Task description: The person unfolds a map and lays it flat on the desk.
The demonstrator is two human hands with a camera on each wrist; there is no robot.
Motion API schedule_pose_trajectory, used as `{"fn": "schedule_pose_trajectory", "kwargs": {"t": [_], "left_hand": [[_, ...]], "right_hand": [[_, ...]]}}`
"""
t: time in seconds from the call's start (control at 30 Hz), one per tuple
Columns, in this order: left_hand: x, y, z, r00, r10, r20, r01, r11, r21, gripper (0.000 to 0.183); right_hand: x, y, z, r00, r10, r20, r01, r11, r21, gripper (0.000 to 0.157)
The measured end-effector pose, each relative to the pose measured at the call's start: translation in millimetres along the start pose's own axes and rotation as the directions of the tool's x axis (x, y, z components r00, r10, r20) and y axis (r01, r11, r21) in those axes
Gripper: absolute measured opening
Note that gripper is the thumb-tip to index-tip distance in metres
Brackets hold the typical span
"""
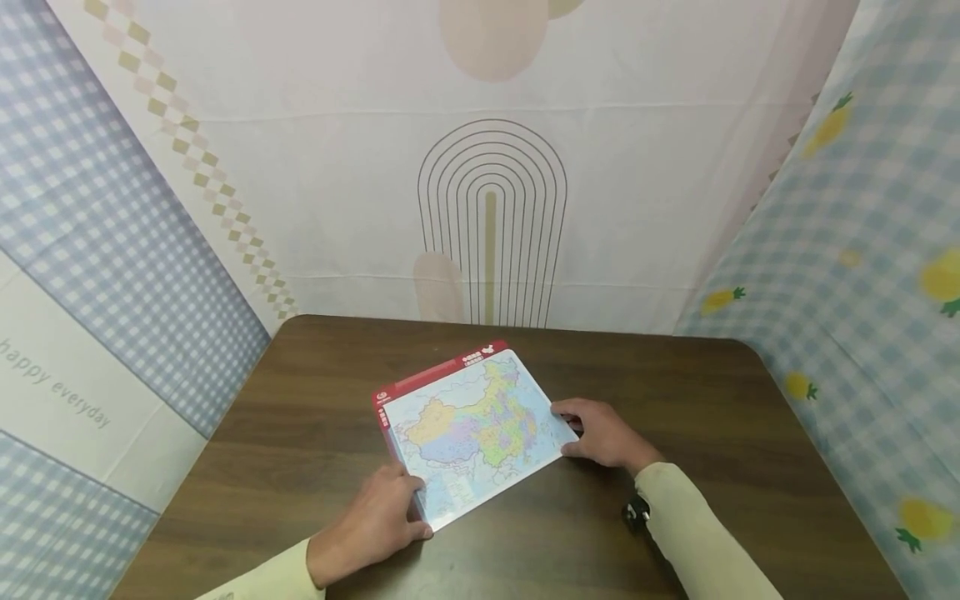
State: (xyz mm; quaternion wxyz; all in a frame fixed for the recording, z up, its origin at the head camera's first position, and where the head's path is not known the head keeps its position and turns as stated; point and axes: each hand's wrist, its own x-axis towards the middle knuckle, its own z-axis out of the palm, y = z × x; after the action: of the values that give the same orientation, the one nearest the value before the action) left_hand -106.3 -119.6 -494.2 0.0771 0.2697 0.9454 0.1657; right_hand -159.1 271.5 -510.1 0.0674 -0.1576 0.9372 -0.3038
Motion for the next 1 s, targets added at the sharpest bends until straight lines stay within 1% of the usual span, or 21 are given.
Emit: {"fn": "schedule_pose_trajectory", "kwargs": {"t": [0.17, 0.27, 0.3, 0.4, 0.53, 0.63, 0.73, 0.83, 0.93, 1.0], "left_hand": [[0.9, 0.4, 1.3, 1.0, 0.017, -0.006, -0.017, 1.0, 0.015, 0.05], [3.1, -1.9, 0.2, 1.0, 0.023, -0.012, -0.023, 1.0, -0.002, 0.05], [4.4, -3.9, -0.1, 1.0, 0.025, -0.014, -0.026, 1.0, -0.016, 0.048], [8.0, -13.0, -3.7, 0.999, 0.025, -0.026, -0.028, 0.994, -0.102, 0.041], [17.2, -34.8, -14.2, 0.999, 0.001, -0.052, -0.012, 0.975, -0.222, 0.035], [28.3, -56.3, -26.9, 0.998, -0.044, -0.051, 0.029, 0.962, -0.272, 0.043], [42.1, -79.5, -40.4, 0.995, -0.087, -0.04, 0.071, 0.95, -0.306, 0.054], [57.4, -101.9, -51.1, 0.993, -0.113, -0.037, 0.096, 0.946, -0.309, 0.056], [71.4, -119.9, -59.9, 0.992, -0.124, -0.039, 0.109, 0.957, -0.269, 0.055], [79.8, -129.4, -64.2, 0.992, -0.122, -0.022, 0.113, 0.967, -0.227, 0.054]], "right_hand": [[-1, 0, -2.8, 1.0, 0.015, -0.006, -0.015, 1.0, -0.028, 0.066], [-1, -1, -3.0, 1.0, 0.026, -0.013, -0.027, 0.999, -0.046, 0.065], [-2, -2, -2.7, 0.999, 0.031, -0.015, -0.031, 0.998, -0.057, 0.065], [-5, -7, -2.0, 0.999, 0.047, -0.022, -0.049, 0.995, -0.084, 0.063], [-13, -18, 0.7, 0.996, 0.074, -0.058, -0.08, 0.99, -0.115, 0.06], [-21, -32, 4.9, 0.992, 0.088, -0.094, -0.097, 0.99, -0.098, 0.06], [-26, -51, 11.7, 0.986, 0.117, -0.116, -0.123, 0.991, -0.046, 0.061], [-30, -73, 21.9, 0.981, 0.147, -0.127, -0.149, 0.989, -0.004, 0.061], [-33, -97, 34.5, 0.975, 0.181, -0.131, -0.18, 0.983, 0.022, 0.061], [-37, -113, 44.5, 0.972, 0.194, -0.137, -0.191, 0.981, 0.032, 0.061]]}}
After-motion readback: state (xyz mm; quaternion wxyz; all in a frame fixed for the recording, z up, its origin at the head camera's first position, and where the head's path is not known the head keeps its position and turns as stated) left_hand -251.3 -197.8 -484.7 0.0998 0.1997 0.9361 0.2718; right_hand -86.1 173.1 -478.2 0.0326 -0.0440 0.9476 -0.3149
